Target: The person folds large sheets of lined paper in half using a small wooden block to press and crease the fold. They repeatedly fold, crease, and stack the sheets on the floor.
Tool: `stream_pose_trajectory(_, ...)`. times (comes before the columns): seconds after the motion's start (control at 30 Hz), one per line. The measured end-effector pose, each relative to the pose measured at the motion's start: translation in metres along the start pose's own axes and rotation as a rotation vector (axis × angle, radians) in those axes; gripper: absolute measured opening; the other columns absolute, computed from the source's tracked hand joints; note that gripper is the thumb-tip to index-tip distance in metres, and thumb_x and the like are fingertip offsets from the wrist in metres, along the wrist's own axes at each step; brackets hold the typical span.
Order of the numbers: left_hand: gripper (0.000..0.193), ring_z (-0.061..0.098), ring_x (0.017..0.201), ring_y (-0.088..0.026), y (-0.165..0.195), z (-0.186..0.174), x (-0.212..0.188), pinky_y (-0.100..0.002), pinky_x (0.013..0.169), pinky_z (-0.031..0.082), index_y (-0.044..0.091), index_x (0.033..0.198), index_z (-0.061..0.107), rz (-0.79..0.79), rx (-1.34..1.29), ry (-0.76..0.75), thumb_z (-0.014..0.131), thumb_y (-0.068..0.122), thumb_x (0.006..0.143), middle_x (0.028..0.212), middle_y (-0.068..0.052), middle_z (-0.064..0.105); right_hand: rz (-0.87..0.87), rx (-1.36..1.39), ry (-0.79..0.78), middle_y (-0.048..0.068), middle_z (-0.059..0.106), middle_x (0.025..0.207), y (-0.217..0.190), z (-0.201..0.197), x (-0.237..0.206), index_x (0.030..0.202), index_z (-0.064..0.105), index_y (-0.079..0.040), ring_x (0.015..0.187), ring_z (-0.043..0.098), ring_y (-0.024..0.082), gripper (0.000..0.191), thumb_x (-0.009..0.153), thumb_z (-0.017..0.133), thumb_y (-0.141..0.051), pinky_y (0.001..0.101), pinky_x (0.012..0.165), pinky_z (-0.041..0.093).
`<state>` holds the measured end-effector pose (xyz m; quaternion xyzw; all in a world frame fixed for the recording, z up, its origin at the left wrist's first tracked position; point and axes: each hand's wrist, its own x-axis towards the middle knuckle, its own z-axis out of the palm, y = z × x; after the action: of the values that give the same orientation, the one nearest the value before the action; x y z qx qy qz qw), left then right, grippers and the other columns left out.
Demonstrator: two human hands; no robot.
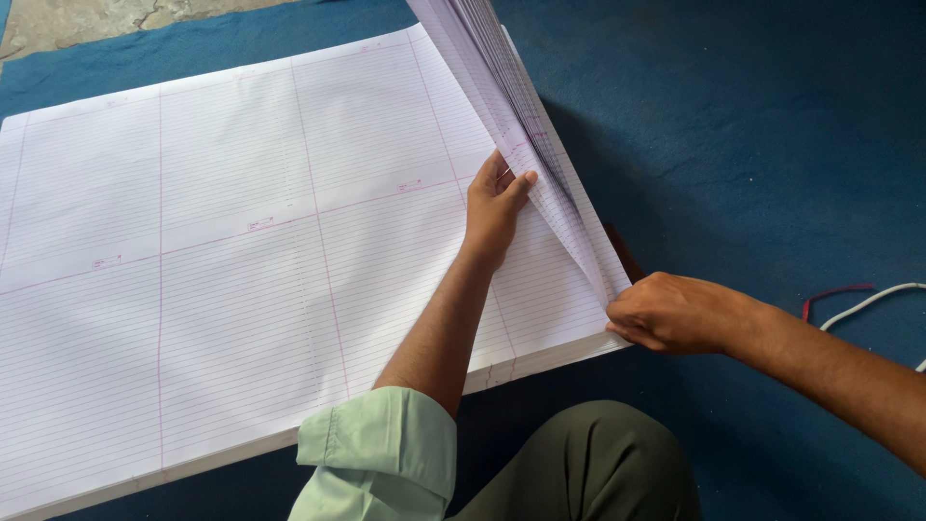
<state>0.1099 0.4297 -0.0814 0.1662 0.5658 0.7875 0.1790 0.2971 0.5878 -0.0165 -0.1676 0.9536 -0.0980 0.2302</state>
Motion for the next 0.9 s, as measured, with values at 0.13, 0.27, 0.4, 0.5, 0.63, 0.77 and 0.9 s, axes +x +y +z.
stream_pose_trajectory(0.13, 0.084, 0.065, 0.109, -0.028, 0.008, 0.001, -0.003, -0.046, 0.089, 0.063, 0.021, 0.162, 0.010, -0.091, 0.068, 0.069, 0.053, 0.003, 0.092, 0.130, -0.019, 0.052, -0.001, -0.005, -0.005, 0.005, 0.064, 0.056, 0.000, 0.000, 0.001, 0.072, 0.062, -0.014, 0.049, 0.066, 0.015, 0.029, 0.096, 0.058, -0.028, 0.0320, 0.053, 0.058)
stream_pose_trajectory(0.27, 0.061, 0.069, 0.097, -0.025, -0.001, -0.001, 0.000, -0.038, 0.090, 0.060, 0.013, 0.154, 0.040, -0.099, 0.228, 0.039, 0.049, 0.005, 0.093, 0.123, -0.024, 0.067, -0.043, -0.003, 0.028, 0.005, 0.066, 0.057, -0.001, -0.001, 0.000, 0.069, 0.063, -0.012, 0.050, 0.068, 0.016, 0.031, 0.095, 0.059, -0.028, 0.0326, 0.055, 0.059)
stream_pose_trajectory(0.4, 0.046, 0.068, 0.108, -0.025, -0.014, -0.004, 0.010, -0.039, 0.099, 0.056, 0.001, 0.141, 0.059, -0.039, 0.124, 0.007, 0.048, 0.017, 0.099, 0.126, -0.024, 0.070, -0.003, -0.003, 0.004, 0.005, 0.066, 0.058, -0.002, -0.002, 0.000, 0.072, 0.063, -0.013, 0.050, 0.068, 0.016, 0.028, 0.095, 0.059, -0.028, 0.0323, 0.054, 0.060)
stream_pose_trajectory(0.5, 0.055, 0.068, 0.117, -0.034, -0.016, -0.003, 0.011, -0.047, 0.102, 0.054, -0.003, 0.138, 0.059, -0.093, 0.032, -0.002, 0.057, 0.035, 0.100, 0.124, -0.030, 0.069, -0.004, 0.000, 0.001, 0.005, 0.066, 0.058, -0.002, -0.002, 0.000, 0.072, 0.063, -0.013, 0.050, 0.068, 0.016, 0.028, 0.095, 0.059, -0.028, 0.0320, 0.054, 0.059)
stream_pose_trajectory(0.63, 0.074, 0.061, 0.122, -0.045, -0.009, 0.000, 0.007, -0.058, 0.099, 0.053, -0.003, 0.139, 0.055, -0.109, 0.205, 0.050, 0.072, 0.046, 0.086, 0.128, -0.036, 0.060, -0.016, 0.001, -0.009, 0.005, 0.065, 0.057, 0.000, -0.002, -0.001, 0.072, 0.063, -0.013, 0.050, 0.067, 0.016, 0.028, 0.096, 0.058, -0.028, 0.0321, 0.053, 0.059)
stream_pose_trajectory(0.77, 0.079, 0.063, 0.119, -0.046, -0.004, 0.002, 0.005, -0.059, 0.097, 0.055, -0.003, 0.138, 0.056, -0.092, 0.175, 0.052, 0.074, 0.047, 0.081, 0.127, -0.036, 0.061, -0.025, -0.008, 0.006, 0.005, 0.065, 0.057, 0.000, -0.002, -0.001, 0.068, 0.062, -0.012, 0.050, 0.067, 0.015, 0.032, 0.096, 0.058, -0.028, 0.0318, 0.053, 0.058)
stream_pose_trajectory(0.9, 0.073, 0.064, 0.118, -0.044, -0.003, 0.002, 0.006, -0.056, 0.095, 0.058, -0.001, 0.138, 0.055, -0.124, 0.165, 0.049, 0.073, 0.042, 0.082, 0.127, -0.034, 0.062, 0.006, 0.000, -0.007, 0.005, 0.065, 0.057, -0.003, -0.002, -0.001, 0.071, 0.062, -0.014, 0.049, 0.067, 0.015, 0.029, 0.096, 0.058, -0.028, 0.0317, 0.053, 0.058)
